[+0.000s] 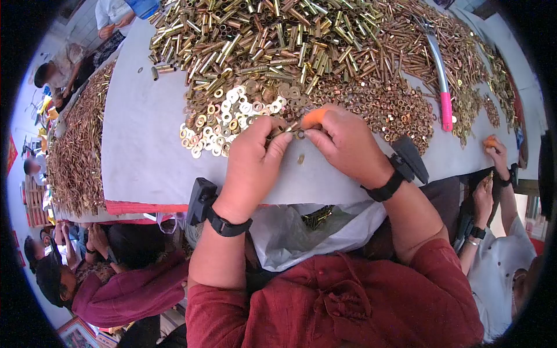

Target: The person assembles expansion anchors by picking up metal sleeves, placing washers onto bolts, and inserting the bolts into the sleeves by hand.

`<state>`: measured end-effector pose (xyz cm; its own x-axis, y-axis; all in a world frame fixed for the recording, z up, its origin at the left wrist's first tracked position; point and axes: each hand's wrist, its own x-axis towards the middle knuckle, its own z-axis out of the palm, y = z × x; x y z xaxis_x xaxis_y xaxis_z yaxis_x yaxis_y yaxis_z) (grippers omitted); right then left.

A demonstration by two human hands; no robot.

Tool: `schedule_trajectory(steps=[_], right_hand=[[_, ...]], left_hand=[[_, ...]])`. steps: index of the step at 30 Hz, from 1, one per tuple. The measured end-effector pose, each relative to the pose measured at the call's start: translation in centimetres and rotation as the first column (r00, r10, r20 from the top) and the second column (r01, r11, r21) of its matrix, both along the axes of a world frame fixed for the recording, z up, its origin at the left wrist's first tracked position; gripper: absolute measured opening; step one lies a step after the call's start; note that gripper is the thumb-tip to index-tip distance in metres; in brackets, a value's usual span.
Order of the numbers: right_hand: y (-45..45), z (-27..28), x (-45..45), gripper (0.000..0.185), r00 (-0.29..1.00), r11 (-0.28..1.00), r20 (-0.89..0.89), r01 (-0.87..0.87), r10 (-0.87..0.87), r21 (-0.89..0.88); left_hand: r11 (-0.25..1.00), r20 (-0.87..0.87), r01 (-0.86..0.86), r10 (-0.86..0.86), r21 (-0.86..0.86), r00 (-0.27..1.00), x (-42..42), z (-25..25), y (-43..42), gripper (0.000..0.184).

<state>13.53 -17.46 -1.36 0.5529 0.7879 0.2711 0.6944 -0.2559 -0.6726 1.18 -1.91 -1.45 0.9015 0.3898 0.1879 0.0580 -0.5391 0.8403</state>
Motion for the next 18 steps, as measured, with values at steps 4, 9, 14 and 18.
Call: schedule_trajectory(steps=[4,9,14,18], right_hand=[[-0.6,1.9,-1.1,0.018,0.977,0.978,0.146,-0.131,0.155,-0.162],[0.1,1.9,-2.8,0.022,0.948,0.948,0.246,-0.126,0.202,-0.292],[0.3,1.0,-1.8,0.021,0.959,0.984,0.246,-0.112,0.144,-0.141],[0.1,1.0,-0.7,0.021,0.894,0.998,-0.448,0.027,0.004,0.063]], left_hand=[[0.969,-0.073,-0.045,0.028,-0.242,0.997,-0.3,0.2,0.7,0.013],[0.946,-0.131,-0.082,0.042,-0.313,0.991,-0.3,0.6,0.6,0.013],[0.951,-0.097,-0.050,0.021,-0.305,0.995,-0.4,0.6,0.8,0.013],[0.982,0.002,0.090,-0.091,-0.166,0.996,-0.5,0.7,0.7,0.013]])
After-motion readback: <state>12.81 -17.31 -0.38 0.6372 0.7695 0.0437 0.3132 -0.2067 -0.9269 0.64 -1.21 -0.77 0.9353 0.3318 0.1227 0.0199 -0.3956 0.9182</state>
